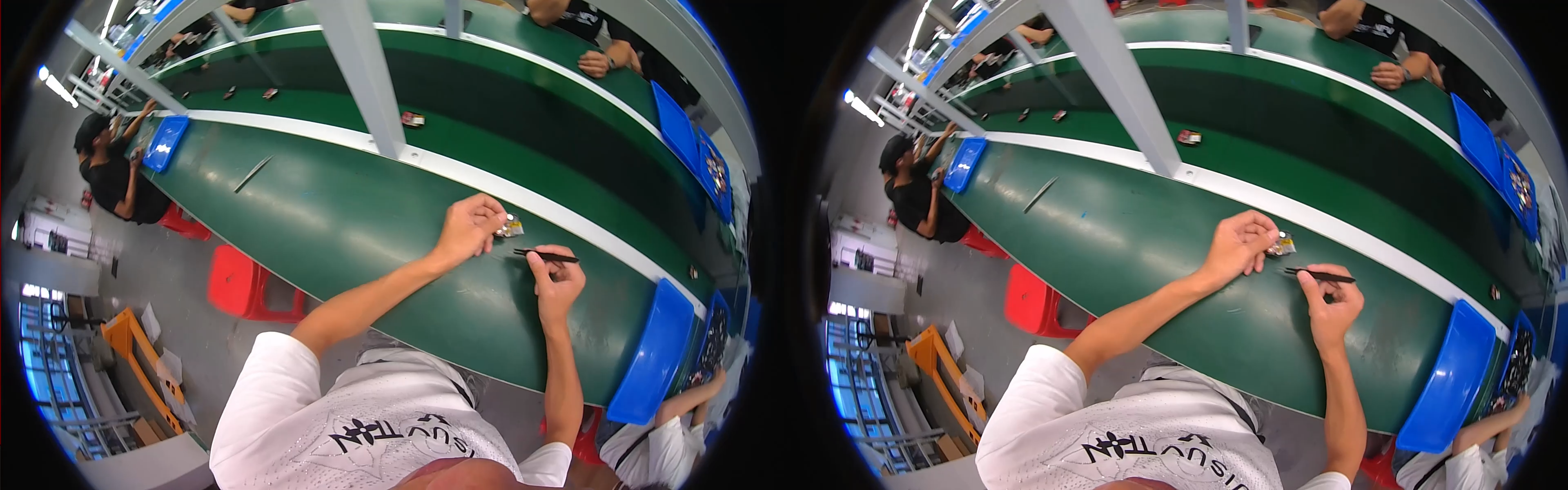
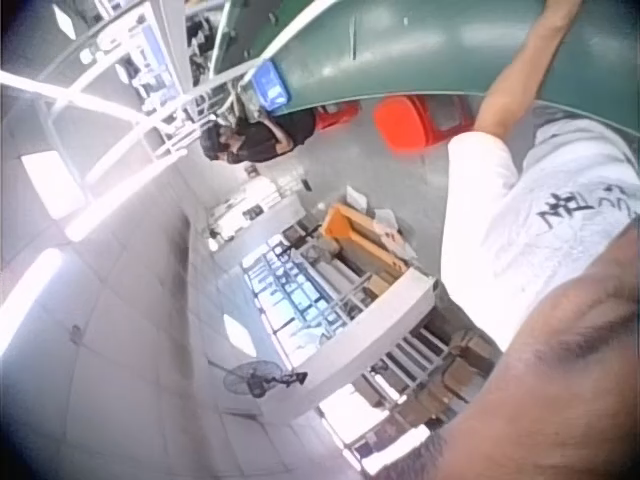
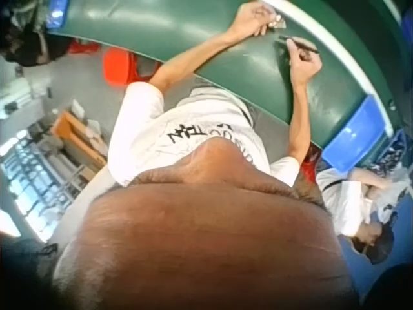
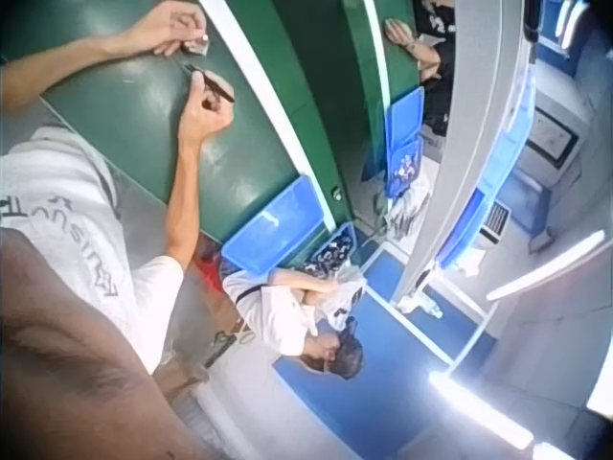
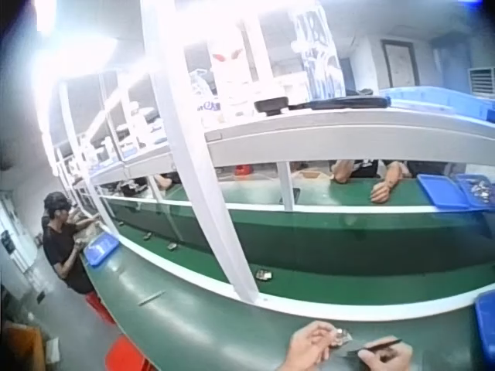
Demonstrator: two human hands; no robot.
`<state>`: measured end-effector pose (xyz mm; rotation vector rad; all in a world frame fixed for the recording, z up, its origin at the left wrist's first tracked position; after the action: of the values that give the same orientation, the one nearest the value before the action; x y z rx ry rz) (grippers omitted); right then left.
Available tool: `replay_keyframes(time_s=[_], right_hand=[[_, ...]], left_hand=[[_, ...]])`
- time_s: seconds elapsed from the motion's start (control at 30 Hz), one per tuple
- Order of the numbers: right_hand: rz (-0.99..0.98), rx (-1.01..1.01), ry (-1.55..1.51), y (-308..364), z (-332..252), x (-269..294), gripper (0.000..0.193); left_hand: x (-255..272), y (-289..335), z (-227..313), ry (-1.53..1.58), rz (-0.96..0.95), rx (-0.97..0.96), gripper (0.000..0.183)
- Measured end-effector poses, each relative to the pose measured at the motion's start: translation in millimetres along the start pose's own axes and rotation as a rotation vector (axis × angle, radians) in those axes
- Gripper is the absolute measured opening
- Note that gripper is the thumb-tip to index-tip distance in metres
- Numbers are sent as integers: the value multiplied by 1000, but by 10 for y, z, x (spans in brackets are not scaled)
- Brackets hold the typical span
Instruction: Inspecting and assembling small electronic components using tweezers at a factory workbench.
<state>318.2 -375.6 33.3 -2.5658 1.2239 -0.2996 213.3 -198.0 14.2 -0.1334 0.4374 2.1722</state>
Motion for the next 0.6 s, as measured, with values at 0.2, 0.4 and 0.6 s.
replay_keyframes(time_s=[0.2, 0.4, 0.6], right_hand=[[44, 93, -35, -13, -46, -52, 13], [79, 189, 28, -31, -64, -60, 11], [55, 248, 104, -11, -27, -31, 10]], left_hand=[[12, 22, 28, 34, -42, 32, 14], [-35, 61, 5, 6, -42, -10, 13], [-116, 115, 29, -100, -2, -56, 14]])
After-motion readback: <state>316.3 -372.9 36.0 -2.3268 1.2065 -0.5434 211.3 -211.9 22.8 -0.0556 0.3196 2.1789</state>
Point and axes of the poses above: each hand's wrist, its own y-axis away from the middle knuckle, its own x-axis out of the back of the hand, z = x × y, the point moved 1 cm from there along -y, towards the middle knuckle, and after that the axes turned 10 degrees about x, right-handed, at the moved point
